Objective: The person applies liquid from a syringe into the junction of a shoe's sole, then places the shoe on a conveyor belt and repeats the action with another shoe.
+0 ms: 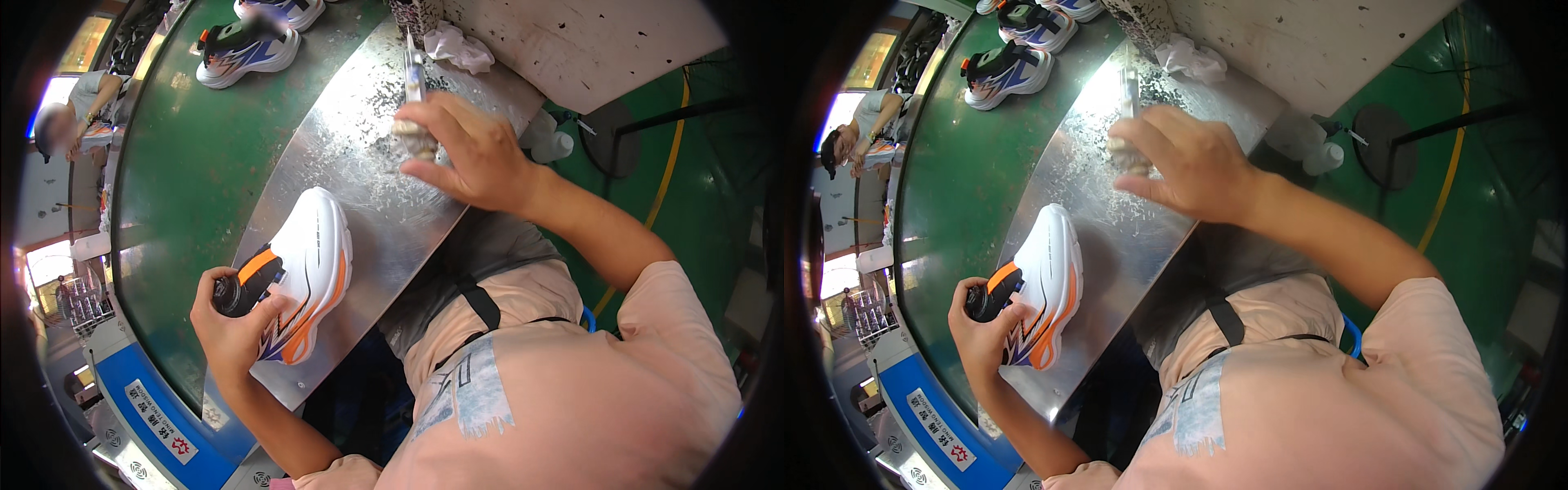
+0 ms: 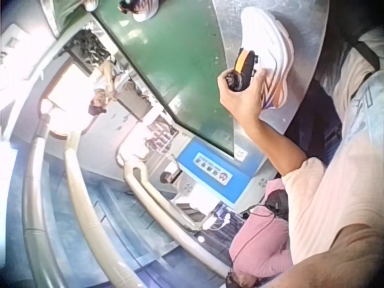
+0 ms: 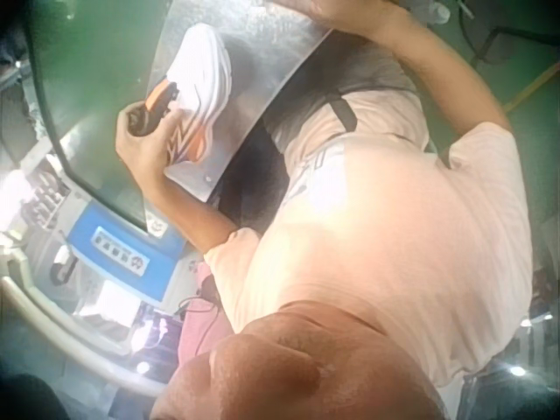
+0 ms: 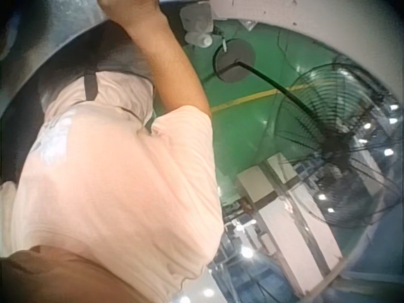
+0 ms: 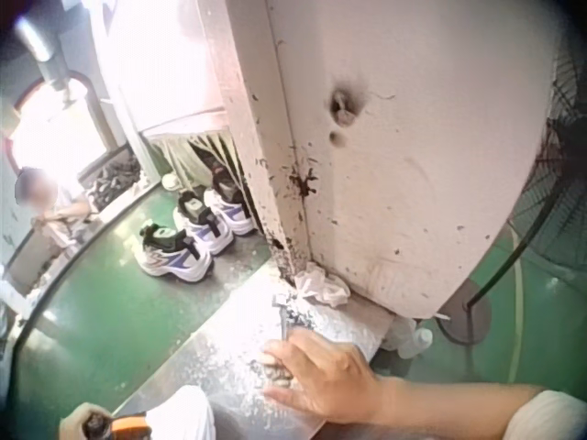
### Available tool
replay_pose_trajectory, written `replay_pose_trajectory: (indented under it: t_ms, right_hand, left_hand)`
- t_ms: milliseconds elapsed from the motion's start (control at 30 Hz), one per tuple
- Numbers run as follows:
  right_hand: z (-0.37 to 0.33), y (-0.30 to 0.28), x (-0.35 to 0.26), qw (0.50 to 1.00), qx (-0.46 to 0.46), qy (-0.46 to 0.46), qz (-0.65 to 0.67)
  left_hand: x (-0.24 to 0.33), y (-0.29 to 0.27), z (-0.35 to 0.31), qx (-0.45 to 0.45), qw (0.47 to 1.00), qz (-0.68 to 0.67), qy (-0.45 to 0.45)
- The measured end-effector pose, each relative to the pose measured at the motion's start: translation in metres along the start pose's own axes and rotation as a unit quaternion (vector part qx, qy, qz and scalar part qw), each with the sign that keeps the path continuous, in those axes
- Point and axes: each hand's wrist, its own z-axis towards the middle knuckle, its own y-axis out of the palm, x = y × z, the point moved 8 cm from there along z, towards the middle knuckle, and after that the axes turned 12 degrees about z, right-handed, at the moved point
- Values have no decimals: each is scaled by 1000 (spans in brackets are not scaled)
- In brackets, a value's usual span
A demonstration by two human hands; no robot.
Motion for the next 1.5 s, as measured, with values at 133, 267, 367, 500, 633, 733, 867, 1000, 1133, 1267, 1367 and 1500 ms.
replay_pose_trajectory:
  t_ms: [133,267,367,500,633,733,867,1000,1133,1267,1367,1500]
  right_hand:
    - [-10,2,16,998,-52,14,-35]
    - [-26,1,6,993,-118,25,6]
    - [-25,-6,11,996,-80,8,49]
    - [-23,9,25,977,-116,117,135]
    - [-42,16,12,897,-176,262,310]
    - [-41,-9,21,817,-58,309,483]
    - [-41,-14,53,817,17,328,474]
    - [-35,-48,34,996,-56,57,40]
    - [-39,-43,52,988,-139,32,-62]
    - [-42,-13,30,979,-200,26,-2]
    - [-22,-19,31,986,-164,-6,26]
    - [-26,-83,83,995,-51,81,-6]
  left_hand:
    - [12,5,-2,-18,999,-15,-23]
    - [13,9,4,-28,999,-23,-19]
    - [-5,-3,39,26,999,-24,-19]
    - [-22,-39,115,181,980,-67,-47]
    - [20,10,158,172,962,105,186]
    - [36,52,167,-13,999,35,12]
    - [25,53,157,69,972,-217,60]
    - [-6,58,106,177,982,-15,58]
    - [-55,96,55,202,958,205,9]
    - [-87,98,25,223,958,169,-59]
    - [-73,93,15,267,954,123,-59]
    - [-6,104,41,260,955,133,-51]
